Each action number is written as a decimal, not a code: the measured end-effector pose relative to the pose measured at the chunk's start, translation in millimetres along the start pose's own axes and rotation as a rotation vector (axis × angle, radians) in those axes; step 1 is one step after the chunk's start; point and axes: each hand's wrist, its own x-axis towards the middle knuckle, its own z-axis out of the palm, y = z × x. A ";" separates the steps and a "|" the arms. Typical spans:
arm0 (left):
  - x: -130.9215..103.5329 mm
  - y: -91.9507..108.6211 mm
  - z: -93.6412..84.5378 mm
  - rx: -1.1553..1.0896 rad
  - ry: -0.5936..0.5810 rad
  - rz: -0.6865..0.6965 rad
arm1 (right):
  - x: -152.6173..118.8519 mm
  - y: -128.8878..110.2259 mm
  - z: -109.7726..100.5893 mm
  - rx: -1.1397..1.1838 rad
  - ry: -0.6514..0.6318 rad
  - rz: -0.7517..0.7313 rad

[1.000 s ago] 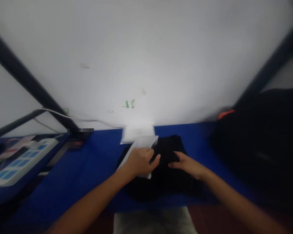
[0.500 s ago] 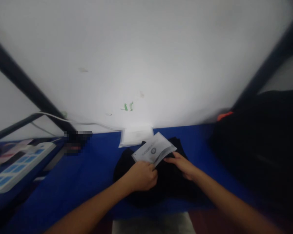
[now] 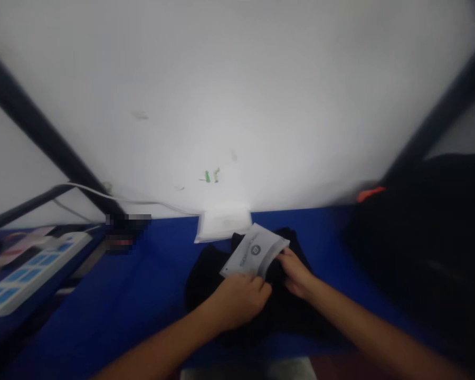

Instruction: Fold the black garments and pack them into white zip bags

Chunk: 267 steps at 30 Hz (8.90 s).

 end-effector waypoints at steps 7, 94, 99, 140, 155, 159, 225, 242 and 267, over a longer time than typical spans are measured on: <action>11.7 10.3 4.4 0.011 0.103 0.094 | -0.7 7.0 15.3 -0.073 -0.027 -0.028; -14.0 -10.5 21.4 -0.586 0.206 -0.313 | 133.4 -64.0 -55.2 -2.205 -0.183 -0.770; -13.9 -12.8 24.2 -0.614 0.041 -0.331 | 132.6 -57.7 -60.3 -2.096 -0.288 -0.622; -133.5 -26.8 -6.9 -0.778 -0.046 -0.449 | -108.4 -27.0 -105.3 -1.485 -0.331 -0.283; -82.1 -76.5 4.7 -0.350 0.017 -0.807 | -37.2 -68.8 -103.1 -1.261 -0.108 -0.547; -58.3 -95.5 3.9 -0.143 -0.200 -0.784 | 12.1 -63.6 -105.0 -1.406 -0.074 -0.586; -111.2 -66.6 -3.1 -0.348 -0.155 -0.936 | -39.5 -27.6 -7.0 -1.740 -0.553 -0.766; -13.4 -18.0 -30.4 -0.676 0.678 -0.565 | -28.8 -37.5 16.8 -0.962 -0.244 -0.697; 51.3 4.3 -4.9 -1.016 0.645 -0.444 | -16.0 -104.9 -30.9 -1.240 -0.558 -0.544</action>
